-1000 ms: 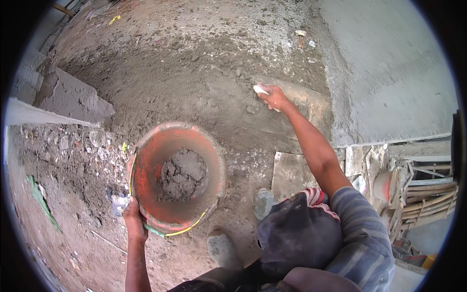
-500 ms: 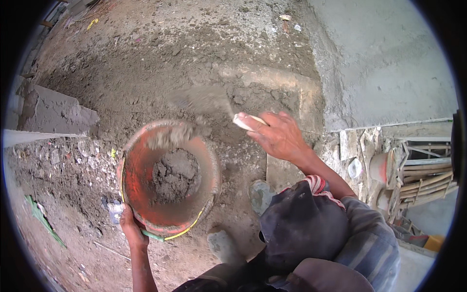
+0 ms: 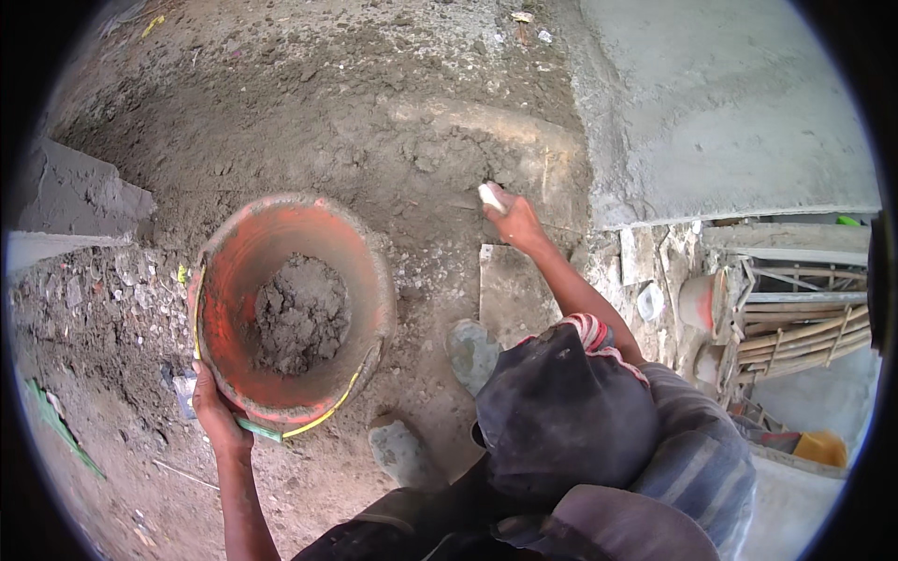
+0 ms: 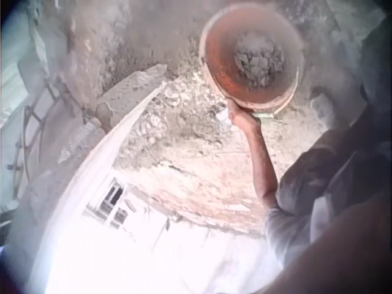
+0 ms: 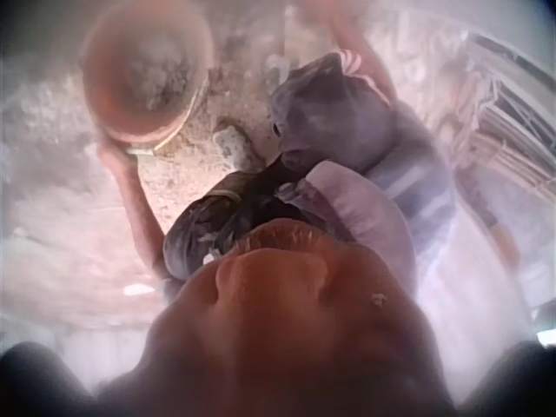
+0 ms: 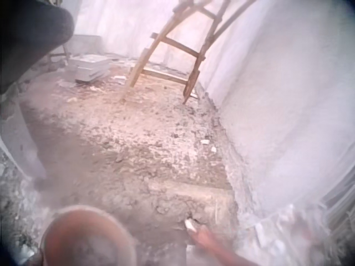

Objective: The person applies and smooths mortar on the ground using a trowel while holding a bucket, adjusts a board, and applies mortar around a concrete block.

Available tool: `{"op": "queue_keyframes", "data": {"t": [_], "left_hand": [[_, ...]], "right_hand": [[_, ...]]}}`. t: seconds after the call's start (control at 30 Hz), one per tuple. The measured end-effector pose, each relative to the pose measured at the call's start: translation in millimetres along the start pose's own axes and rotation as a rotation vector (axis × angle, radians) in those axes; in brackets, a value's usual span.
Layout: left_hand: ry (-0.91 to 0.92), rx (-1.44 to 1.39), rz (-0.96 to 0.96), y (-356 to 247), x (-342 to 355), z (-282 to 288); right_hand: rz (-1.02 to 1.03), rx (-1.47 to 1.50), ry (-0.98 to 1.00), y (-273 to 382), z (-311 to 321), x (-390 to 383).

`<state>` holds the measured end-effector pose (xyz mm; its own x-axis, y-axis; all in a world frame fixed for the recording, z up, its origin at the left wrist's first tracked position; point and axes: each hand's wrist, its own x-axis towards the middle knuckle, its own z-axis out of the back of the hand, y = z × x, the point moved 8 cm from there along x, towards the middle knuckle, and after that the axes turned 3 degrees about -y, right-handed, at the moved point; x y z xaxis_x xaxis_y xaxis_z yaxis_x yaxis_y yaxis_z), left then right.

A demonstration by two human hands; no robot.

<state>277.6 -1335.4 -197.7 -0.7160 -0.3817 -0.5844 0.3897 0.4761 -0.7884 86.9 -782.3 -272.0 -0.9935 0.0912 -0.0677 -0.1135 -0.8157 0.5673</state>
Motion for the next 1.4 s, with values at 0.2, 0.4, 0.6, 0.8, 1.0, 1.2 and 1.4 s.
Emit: {"op": "queue_keyframes", "data": {"t": [0.2, 0.4, 0.6, 0.8, 1.0, 1.2, 1.4], "left_hand": [[-0.085, 0.070, 0.031, 10, -2, 15], [-0.074, 0.012, 0.016, -1, -9, 0], [-0.065, 0.041, 0.054, -6, -7, 0], [-0.057, -0.014, 0.086, 7, -6, 3], [-0.012, -0.029, 0.081, -3, -10, -6], [-0.033, -0.017, 0.049, -3, -11, -12], [-0.048, -0.045, 0.104, 1, -15, -13]], "right_hand": [[-0.205, 0.238, 0.050, 31, -2, -4], [0.344, 0.175, 0.082, 164, 42, -68], [0.187, -0.064, -0.180, 103, 91, -81], [-0.317, -0.078, -0.163, -84, 83, -82], [-0.321, 0.352, 0.034, 25, -37, -11], [-0.222, 0.406, 0.063, 64, -62, 34], [-0.307, 0.718, 0.086, 75, -39, 8]]}}
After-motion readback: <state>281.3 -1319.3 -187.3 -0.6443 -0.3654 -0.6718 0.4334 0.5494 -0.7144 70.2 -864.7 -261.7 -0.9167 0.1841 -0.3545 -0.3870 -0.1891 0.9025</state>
